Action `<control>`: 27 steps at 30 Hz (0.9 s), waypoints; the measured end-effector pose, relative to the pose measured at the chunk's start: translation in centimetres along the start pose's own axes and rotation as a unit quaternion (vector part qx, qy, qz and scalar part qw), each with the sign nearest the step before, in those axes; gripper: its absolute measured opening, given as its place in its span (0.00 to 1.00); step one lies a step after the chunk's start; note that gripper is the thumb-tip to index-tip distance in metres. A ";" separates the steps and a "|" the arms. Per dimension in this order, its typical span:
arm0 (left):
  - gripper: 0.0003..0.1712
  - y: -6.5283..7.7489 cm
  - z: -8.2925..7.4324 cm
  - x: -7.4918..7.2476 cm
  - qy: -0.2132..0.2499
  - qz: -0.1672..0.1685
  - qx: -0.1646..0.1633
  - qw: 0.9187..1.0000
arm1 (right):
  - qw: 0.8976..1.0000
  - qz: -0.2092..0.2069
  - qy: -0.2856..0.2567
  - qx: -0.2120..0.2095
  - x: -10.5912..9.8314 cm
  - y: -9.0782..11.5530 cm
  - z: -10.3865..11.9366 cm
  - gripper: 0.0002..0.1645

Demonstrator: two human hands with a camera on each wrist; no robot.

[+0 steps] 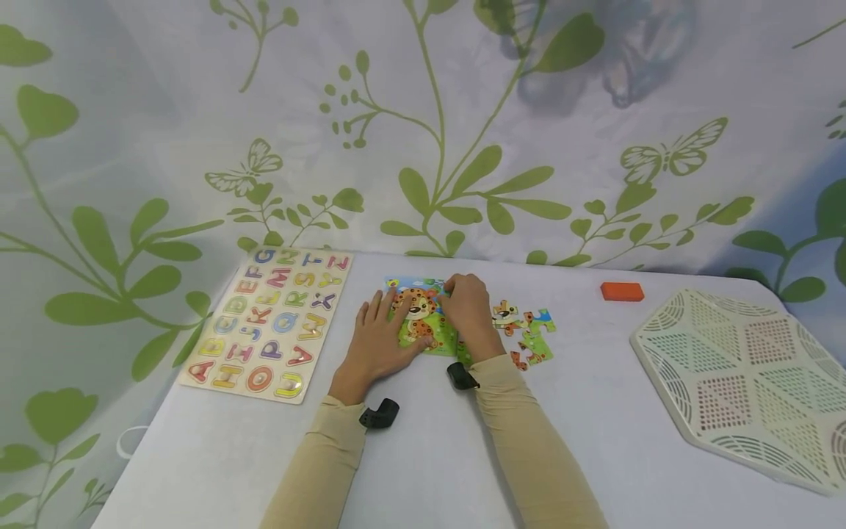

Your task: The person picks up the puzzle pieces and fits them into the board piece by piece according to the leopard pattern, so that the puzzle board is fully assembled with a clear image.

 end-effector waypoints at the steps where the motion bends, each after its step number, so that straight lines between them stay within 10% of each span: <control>1: 0.53 0.0 0.0 0.0 0.000 -0.002 0.000 1.000 | 1.000 0.000 -0.007 -0.004 0.0 0.0 -0.1 0.20; 13: 0.57 0.4 0.8 -0.3 0.060 -0.012 -0.016 0.998 | 0.993 0.013 -0.106 -0.043 -3.6 1.3 -4.6 0.21; 27: 0.64 1.3 1.2 -0.9 0.087 0.004 -0.029 0.996 | 0.996 0.080 0.020 -0.036 -5.5 2.1 -7.4 0.37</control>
Point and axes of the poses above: each hand's wrist, its own y-axis away from the middle knuckle, its own x-axis out of the palm, z = x × y, the point moved 3 cm from there along -y, towards the middle knuckle, and after that the axes turned 10 degrees about x, right-handed, at the moved point
